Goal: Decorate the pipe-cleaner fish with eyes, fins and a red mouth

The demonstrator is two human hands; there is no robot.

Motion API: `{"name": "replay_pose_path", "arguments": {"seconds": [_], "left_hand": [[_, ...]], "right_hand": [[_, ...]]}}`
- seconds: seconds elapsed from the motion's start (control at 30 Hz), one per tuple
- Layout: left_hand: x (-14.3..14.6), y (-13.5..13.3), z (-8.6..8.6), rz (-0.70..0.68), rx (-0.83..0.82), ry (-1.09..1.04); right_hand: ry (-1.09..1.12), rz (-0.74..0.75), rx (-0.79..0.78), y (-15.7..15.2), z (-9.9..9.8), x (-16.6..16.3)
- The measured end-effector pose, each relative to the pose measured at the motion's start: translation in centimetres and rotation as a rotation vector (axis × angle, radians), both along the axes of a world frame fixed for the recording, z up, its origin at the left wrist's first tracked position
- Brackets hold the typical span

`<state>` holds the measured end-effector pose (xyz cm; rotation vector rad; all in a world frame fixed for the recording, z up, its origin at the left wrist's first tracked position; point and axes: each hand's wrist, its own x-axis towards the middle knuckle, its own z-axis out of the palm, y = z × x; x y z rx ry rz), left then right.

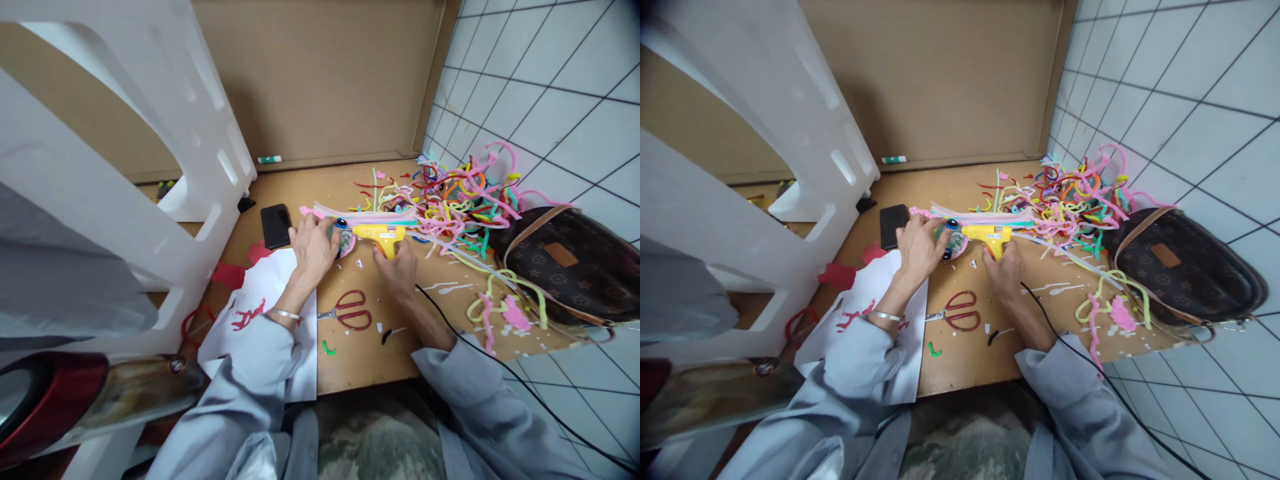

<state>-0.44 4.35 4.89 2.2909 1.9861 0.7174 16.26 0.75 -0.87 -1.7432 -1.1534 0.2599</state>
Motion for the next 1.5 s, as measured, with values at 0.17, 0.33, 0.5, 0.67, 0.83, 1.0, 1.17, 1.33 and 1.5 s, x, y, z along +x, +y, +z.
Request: {"name": "replay_pose_path", "arguments": {"seconds": [0.17, 0.33, 0.5, 0.67, 0.83, 1.0, 1.17, 1.33, 1.5], "left_hand": [[-0.06, 0.05, -0.27, -0.008, 0.018, -0.013], [-0.06, 0.15, -0.42, -0.005, 0.027, -0.022], [-0.01, 0.12, -0.24, -0.002, 0.007, -0.025], [0.03, 0.05, 0.01, -0.004, -0.003, -0.027], [-0.03, 0.19, -0.17, -0.005, 0.005, -0.028], [-0.09, 0.28, -0.37, -0.010, 0.021, -0.034], [-0.04, 0.14, -0.23, -0.011, 0.007, -0.030], [-0.09, 0.17, -0.29, -0.016, 0.021, -0.032], [-0.07, 0.06, -0.18, -0.011, 0.007, -0.034]], "right_hand": [[-0.009, -0.005, -0.012, 0.11, -0.37, 0.12], [0.003, -0.007, 0.008, 0.26, -0.50, 0.22], [0.018, -0.008, -0.020, 0.41, -0.39, 0.19], [0.025, -0.002, -0.015, 0.50, -0.48, 0.34], [0.019, 0.004, -0.009, 0.57, -0.63, 0.51], [0.013, 0.003, -0.008, 0.64, -0.72, 0.55], [0.014, 0.002, -0.041, 0.54, -0.47, 0.54], [0.028, 0.010, -0.064, 0.41, -0.07, 0.46], [0.034, -0.006, -0.068, 0.44, -0.08, 0.44]]}}
